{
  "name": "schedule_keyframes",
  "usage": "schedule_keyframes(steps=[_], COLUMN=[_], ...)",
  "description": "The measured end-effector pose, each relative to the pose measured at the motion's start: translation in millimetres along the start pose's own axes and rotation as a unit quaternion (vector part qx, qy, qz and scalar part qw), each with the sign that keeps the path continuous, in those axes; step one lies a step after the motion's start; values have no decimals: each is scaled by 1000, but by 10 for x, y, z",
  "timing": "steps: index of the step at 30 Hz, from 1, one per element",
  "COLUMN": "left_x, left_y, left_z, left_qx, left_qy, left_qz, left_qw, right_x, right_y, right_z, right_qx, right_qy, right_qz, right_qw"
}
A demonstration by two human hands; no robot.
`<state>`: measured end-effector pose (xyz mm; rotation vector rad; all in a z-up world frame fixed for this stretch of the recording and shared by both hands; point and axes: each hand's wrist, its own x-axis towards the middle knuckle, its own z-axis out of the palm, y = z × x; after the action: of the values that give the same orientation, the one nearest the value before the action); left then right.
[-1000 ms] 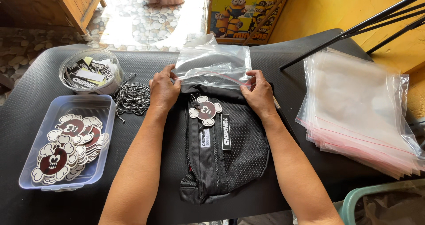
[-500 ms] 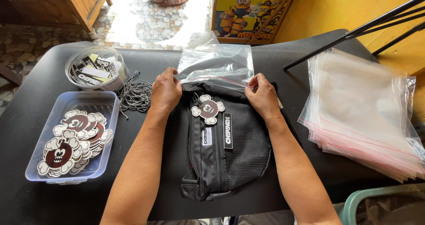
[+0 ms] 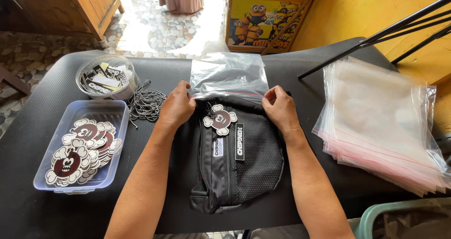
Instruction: The person attaches a decorative charm to a small black bag, then uses a brush to clean the bag's surface. Finally, the person places the bag into a clear plastic zip-lock bag and seals it.
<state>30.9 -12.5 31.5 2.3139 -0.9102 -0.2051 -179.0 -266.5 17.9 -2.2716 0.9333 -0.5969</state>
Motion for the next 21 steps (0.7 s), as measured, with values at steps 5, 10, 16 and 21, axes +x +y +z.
schedule_keyframes(steps=[5,10,16,21], left_x=[-15,-257,-301,-302], left_y=[130,273,213,214], left_z=[-24,-46,72,90], left_qx=[-66,-14,-14,-45], left_qy=[20,17,27,37], left_qz=[-9,-6,-14,-26], left_qw=[998,1000,999,998], right_x=[46,-44,-161,-118], right_y=[121,122,105,121], right_z=[11,-34,-130,-174], right_qx=[16,19,-33,-61], right_qy=[5,0,4,16], right_qz=[-3,-4,-68,-58], right_qw=[1000,1000,997,996])
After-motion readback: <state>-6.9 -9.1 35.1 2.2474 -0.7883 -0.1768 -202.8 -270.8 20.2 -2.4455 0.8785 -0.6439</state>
